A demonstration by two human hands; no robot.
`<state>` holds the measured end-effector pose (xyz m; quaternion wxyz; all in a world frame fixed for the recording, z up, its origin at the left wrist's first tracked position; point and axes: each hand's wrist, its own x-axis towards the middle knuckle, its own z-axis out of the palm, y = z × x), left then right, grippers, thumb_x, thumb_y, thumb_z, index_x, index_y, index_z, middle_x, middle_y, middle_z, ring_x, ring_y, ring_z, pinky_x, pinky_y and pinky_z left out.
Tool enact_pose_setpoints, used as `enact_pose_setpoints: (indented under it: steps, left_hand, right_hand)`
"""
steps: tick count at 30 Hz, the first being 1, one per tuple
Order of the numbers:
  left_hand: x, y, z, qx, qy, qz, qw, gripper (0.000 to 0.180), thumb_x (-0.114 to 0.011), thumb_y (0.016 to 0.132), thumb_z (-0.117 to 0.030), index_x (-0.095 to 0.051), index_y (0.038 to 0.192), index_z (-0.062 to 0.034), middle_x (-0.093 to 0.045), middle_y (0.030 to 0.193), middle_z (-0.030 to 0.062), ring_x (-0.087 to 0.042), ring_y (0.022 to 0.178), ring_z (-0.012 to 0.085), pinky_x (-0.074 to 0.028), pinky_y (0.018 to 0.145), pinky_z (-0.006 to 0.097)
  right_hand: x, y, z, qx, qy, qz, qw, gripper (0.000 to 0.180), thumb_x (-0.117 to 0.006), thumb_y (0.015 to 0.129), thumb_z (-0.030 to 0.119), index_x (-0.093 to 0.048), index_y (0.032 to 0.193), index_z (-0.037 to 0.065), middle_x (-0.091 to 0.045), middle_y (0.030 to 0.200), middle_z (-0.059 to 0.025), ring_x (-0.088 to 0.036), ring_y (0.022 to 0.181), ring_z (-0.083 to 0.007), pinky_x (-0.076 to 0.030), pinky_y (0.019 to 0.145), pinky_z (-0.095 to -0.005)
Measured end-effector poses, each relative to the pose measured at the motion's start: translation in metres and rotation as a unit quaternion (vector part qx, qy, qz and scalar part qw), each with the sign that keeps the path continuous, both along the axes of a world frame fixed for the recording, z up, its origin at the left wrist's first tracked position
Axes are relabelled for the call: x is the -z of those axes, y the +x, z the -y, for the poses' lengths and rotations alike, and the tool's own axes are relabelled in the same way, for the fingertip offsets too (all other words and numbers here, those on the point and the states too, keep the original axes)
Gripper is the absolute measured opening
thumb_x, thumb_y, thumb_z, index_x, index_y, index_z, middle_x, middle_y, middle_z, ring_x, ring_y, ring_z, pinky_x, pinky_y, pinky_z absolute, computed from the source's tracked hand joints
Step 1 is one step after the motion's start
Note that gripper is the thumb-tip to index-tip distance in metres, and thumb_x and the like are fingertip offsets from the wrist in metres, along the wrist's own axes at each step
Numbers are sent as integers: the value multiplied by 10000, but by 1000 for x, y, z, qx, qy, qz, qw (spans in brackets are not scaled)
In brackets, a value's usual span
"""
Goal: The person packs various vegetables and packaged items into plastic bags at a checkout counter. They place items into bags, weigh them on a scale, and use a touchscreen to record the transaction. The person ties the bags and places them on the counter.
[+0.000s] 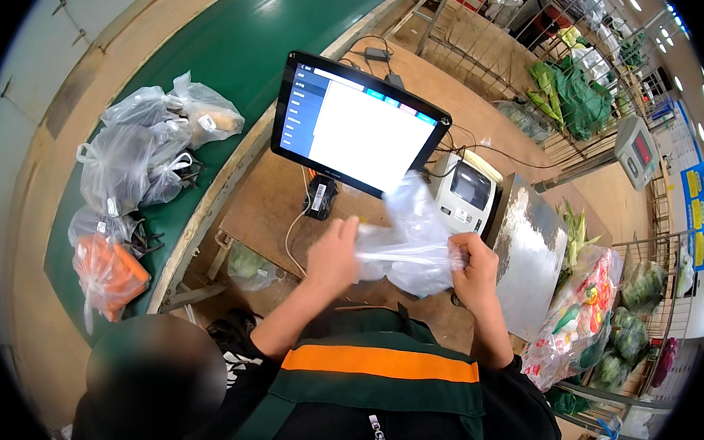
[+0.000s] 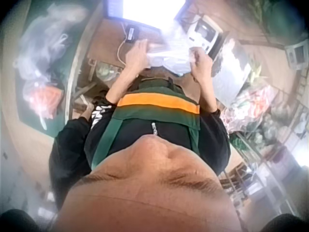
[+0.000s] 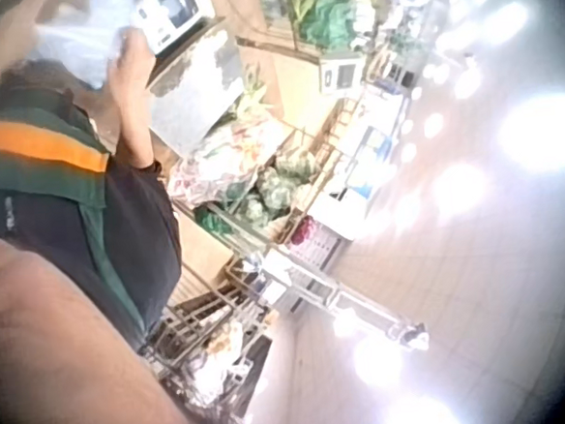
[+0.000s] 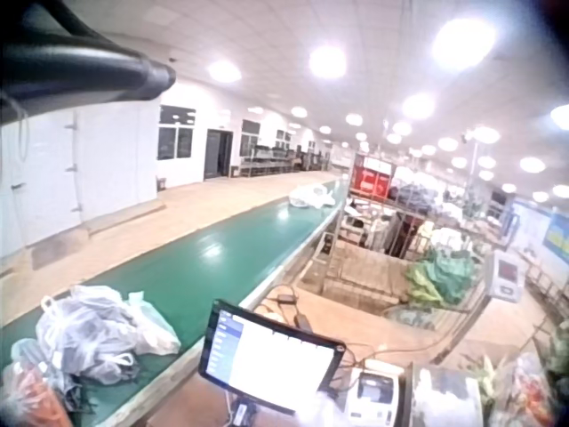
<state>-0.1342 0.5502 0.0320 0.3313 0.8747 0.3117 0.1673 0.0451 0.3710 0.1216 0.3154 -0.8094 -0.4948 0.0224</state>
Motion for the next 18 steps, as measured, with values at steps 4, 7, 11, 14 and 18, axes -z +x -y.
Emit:
enact_pose_setpoints:
  steps: [4, 7, 11, 14, 18]
  left_hand:
    - [56, -10, -12, -3, -65, 125, 990, 195, -597, 856, -57, -651, 1043, -38, -642, 976, 160, -654, 843, 349, -521, 730, 441]
    - [51, -5, 21, -65, -356, 192, 912, 112, -559, 881, -45, -617, 964, 3, -661, 774, 182, -637, 761, 199, -493, 722, 347]
    - [-2, -10, 47, 83, -348, 220, 907, 98, -636, 860, -69, -613, 938, -15, -651, 768, 162, -626, 702, 177, -494, 661, 334]
    - [-32, -15, 61, 183, -270, 273, 905, 148, -724, 817, -94, -607, 895, -45, -654, 766, 159, -684, 696, 306, -505, 624, 352]
    - [-40, -21, 49, 208, -209, 95, 951, 273, -741, 835, -138, -595, 1062, -93, -687, 844, 145, -691, 769, 375, -533, 695, 422]
  right_hand:
    - [6, -6, 4, 79, -20, 81, 993, 270, -673, 775, -71, -642, 1023, 33, -662, 874, -163, -668, 802, -336, -524, 679, -385]
    - [-1, -29, -8, 51, 87, 255, 962, 243, -708, 752, -9, -657, 986, 30, -660, 877, -153, -658, 838, -316, -531, 710, -379]
    - [65, -74, 25, -261, 70, 171, 947, 245, -703, 876, 275, -642, 1040, 104, -650, 1028, -114, -648, 872, -300, -543, 741, -434]
    - [123, -34, 18, -149, -135, -57, 978, 520, -706, 912, 327, -530, 1321, 58, -618, 1209, -144, -645, 1008, -292, -536, 835, -404]
    - [82, 3, -26, 37, 127, -125, 983, 651, -634, 974, 296, -369, 1472, -29, -487, 1389, -232, -524, 1245, -332, -400, 1083, -410]
